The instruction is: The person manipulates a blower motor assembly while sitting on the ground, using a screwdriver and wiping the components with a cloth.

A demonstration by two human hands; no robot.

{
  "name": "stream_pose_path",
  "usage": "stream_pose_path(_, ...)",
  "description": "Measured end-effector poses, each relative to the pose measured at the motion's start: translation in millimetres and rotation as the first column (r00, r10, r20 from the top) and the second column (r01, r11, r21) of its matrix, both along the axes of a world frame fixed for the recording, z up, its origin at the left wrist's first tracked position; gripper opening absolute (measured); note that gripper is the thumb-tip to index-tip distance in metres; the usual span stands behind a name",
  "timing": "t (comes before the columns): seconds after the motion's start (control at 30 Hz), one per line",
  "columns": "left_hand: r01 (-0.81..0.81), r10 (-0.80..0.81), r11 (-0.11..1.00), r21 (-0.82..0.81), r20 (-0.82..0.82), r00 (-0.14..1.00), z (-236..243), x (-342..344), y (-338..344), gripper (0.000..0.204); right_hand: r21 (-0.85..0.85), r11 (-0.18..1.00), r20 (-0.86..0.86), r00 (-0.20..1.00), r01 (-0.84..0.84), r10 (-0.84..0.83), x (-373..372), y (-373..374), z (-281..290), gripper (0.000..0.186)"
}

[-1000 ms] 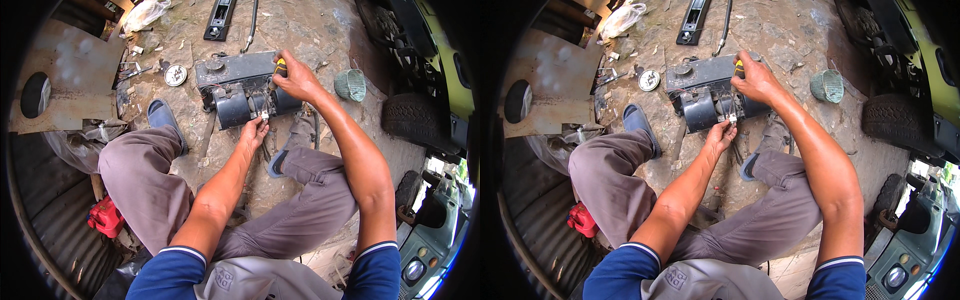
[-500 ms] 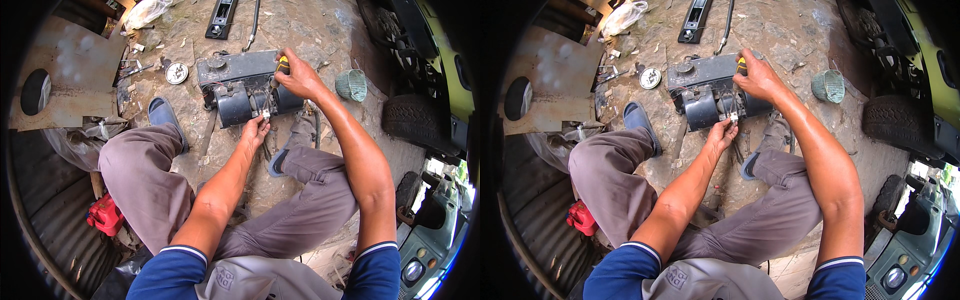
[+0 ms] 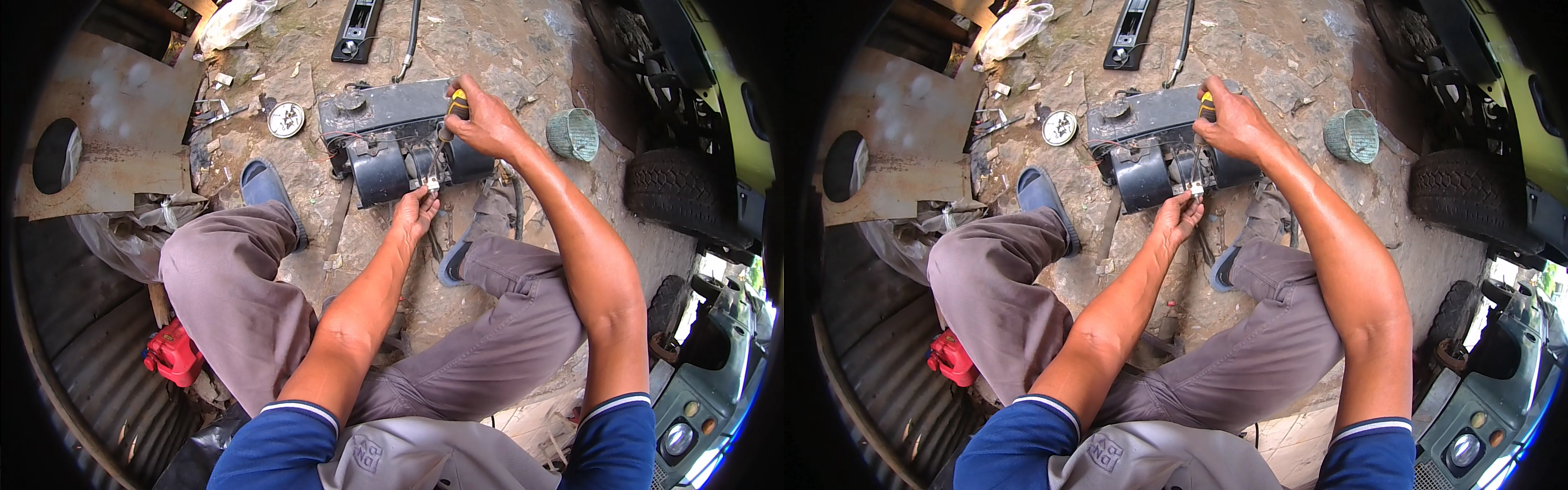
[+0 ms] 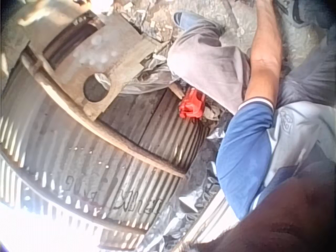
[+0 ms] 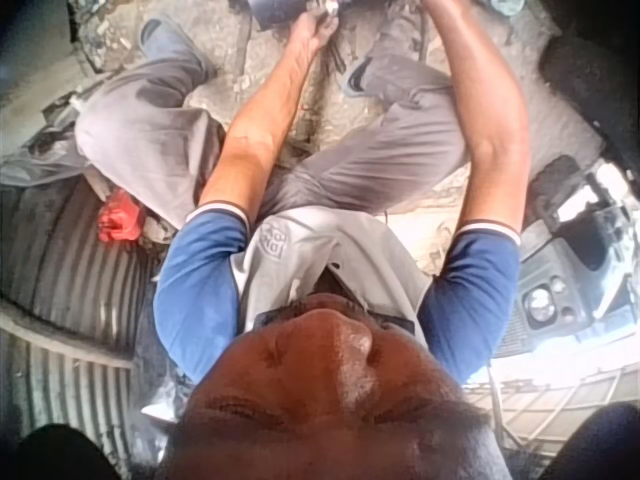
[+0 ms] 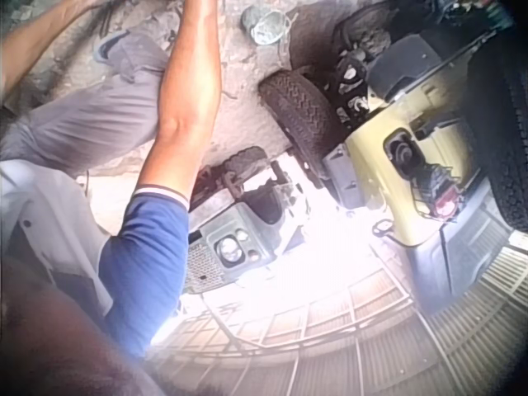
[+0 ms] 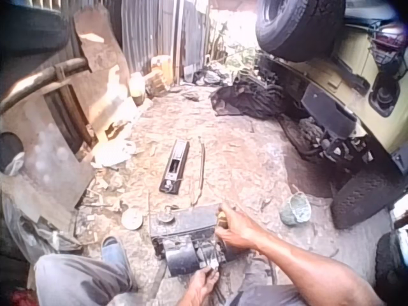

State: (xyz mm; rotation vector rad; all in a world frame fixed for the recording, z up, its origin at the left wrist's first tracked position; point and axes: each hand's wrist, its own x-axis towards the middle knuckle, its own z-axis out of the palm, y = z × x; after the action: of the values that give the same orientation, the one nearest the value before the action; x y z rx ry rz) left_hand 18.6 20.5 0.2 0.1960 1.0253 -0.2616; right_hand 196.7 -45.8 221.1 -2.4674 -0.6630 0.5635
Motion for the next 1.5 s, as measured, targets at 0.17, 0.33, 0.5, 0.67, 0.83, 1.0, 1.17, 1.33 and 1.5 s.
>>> stream_pose_path(0.17,0.0,0.0,1.0,0.005,0.003,1.0,0.2,-0.5,0.7,0.011,-0.016,1.0,-0.007,1.0,-0.015,0.014,-1.0,1.9,0.7,0.044)
stream_pose_path(0.33,0.013,-0.013,1.0,-0.003,0.005,1.0,-0.6,1.1,-3.3,0.011,0.061,0.98,0.146,0.973,-0.189,0.178,9.0,-7.0,-13.0,0.043)
stream_pose_path(0.5,0.006,-0.006,1.0,0.01,-0.012,1.0,-5.4,-1.6,1.2,0.011,-0.156,0.964,-0.032,0.977,-0.215,0.212,1.8,20.1,32.3,0.04)
stream_pose_path(0.67,0.001,-0.001,1.0,0.03,-0.028,1.0,-5.1,-1.7,-3.3,0.012,-0.341,0.921,0.172,0.951,-0.187,0.257,-7.8,27.7,21.5,0.043)
stream_pose_path(0.83,0.014,-0.014,0.999,0.039,0.014,1.0,-6.7,-2.1,-3.5,0.013,-0.13,0.949,0.06,0.953,-0.289,0.298,-5.2,26.1,11.6,0.042)
stream_pose_path(1.0,0.01,-0.01,0.998,0.068,-0.005,1.0,-6.4,-4.5,-4.1,0.015,-0.378,0.912,0.034,0.982,-0.158,0.184,-10.6,36.7,30.5,0.042)
stream_pose_path(1.17,0.007,-0.007,0.997,0.075,0.004,1.0,-8.1,-7.0,-6.1,0.013,-0.353,0.91,0.017,0.971,-0.219,0.24,-5.3,34.1,32.9,0.047)
stream_pose_path(1.33,0.005,-0.006,0.998,0.069,0.02,1.0,-8.5,-3.4,-7.2,0.013,-0.309,0.939,0.007,0.987,-0.153,0.163,0.4,22.9,19.7,0.053)
stream_pose_path(1.5,-0.009,0.008,0.998,0.069,0.012,1.0,-9.9,-4.3,-5.2,0.012,-0.506,0.852,-0.037,0.99,-0.136,0.137,0.0,36.6,39.0,0.049)
